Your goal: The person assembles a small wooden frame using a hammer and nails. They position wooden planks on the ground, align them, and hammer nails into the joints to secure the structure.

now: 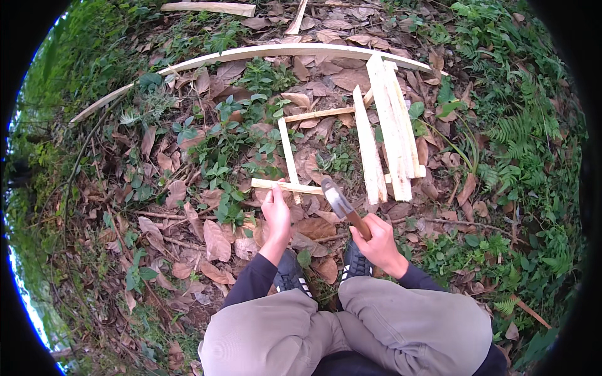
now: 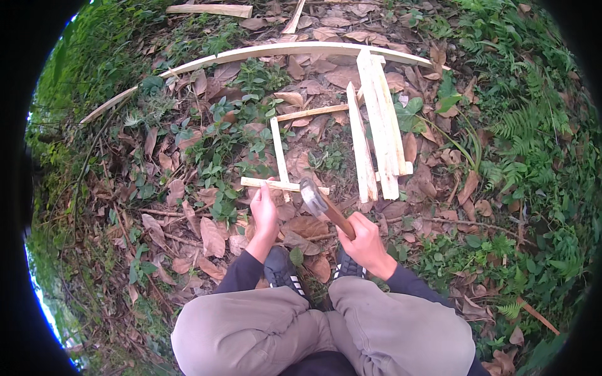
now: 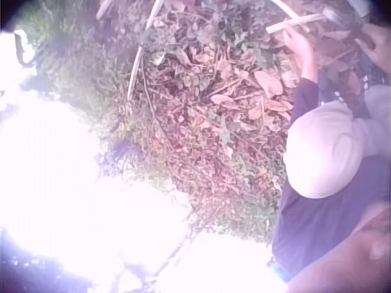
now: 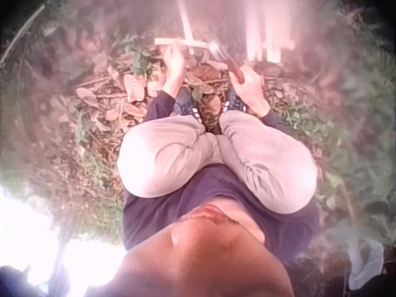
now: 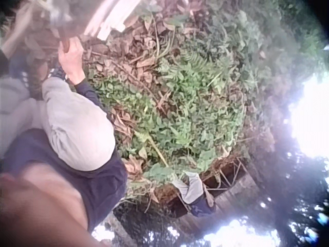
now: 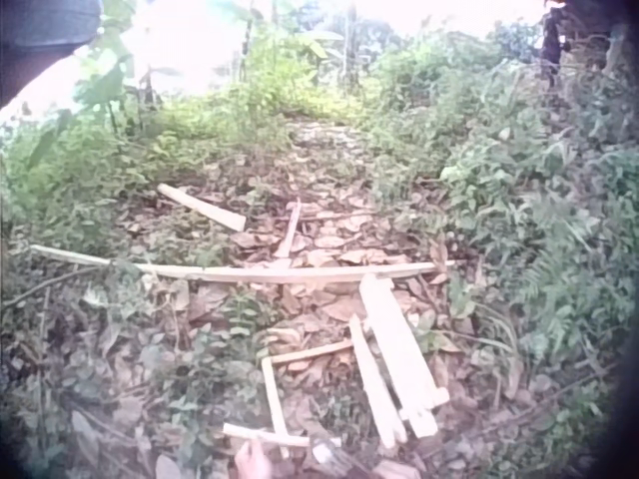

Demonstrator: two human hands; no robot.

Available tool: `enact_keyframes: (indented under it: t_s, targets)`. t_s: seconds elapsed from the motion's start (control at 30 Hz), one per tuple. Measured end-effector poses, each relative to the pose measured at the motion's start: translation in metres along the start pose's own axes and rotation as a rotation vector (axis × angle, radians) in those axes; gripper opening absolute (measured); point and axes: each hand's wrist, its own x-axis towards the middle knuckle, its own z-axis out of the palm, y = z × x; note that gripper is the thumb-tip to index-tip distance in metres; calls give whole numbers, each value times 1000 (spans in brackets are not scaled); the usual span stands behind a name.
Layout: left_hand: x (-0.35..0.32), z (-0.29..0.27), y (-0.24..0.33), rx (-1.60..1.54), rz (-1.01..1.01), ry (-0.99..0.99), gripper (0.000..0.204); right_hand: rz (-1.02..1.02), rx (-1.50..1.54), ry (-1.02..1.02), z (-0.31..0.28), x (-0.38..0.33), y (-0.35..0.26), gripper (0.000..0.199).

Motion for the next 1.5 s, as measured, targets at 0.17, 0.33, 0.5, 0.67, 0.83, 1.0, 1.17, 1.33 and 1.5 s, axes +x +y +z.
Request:
enact_keyframes:
  t_s: [0.17, 0.33, 0.5, 0.67, 0.83, 1.0, 1.17, 1.33, 1.5]
  targets:
    - [0, 2, -43, 36, 28, -27, 37, -116, 52, 65, 70, 31, 21, 17]
    - [-9, 3, -52, 156, -47, 40, 33, -88, -60, -52, 108, 60, 54, 20]
    - [-12, -3, -42, 7, -94, 25, 36, -163, -116, -38, 114, 76, 66, 28]
    - [-10, -14, -41, 46, -134, -23, 37, -191, -210, -57, 106, 81, 57, 33]
    - [-21, -13, -40, 6, 51, 55, 37, -188, -255, -6, 88, 78, 68, 30]
    - [-24, -13, -27, 341, 174, 25, 30, -30, -288, -53, 84, 76, 86, 31]
    - [-11, -15, -30, 412, 260, 70, 31, -19, -252, -29, 89, 78, 81, 30]
    - [-7, -17, -18, 466, 210, 24, 31, 5, -216, -26, 85, 79, 84, 29]
    - [0, -19, -15, 548, 131, 14, 34, 17, -257, -81, 84, 82, 84, 29]
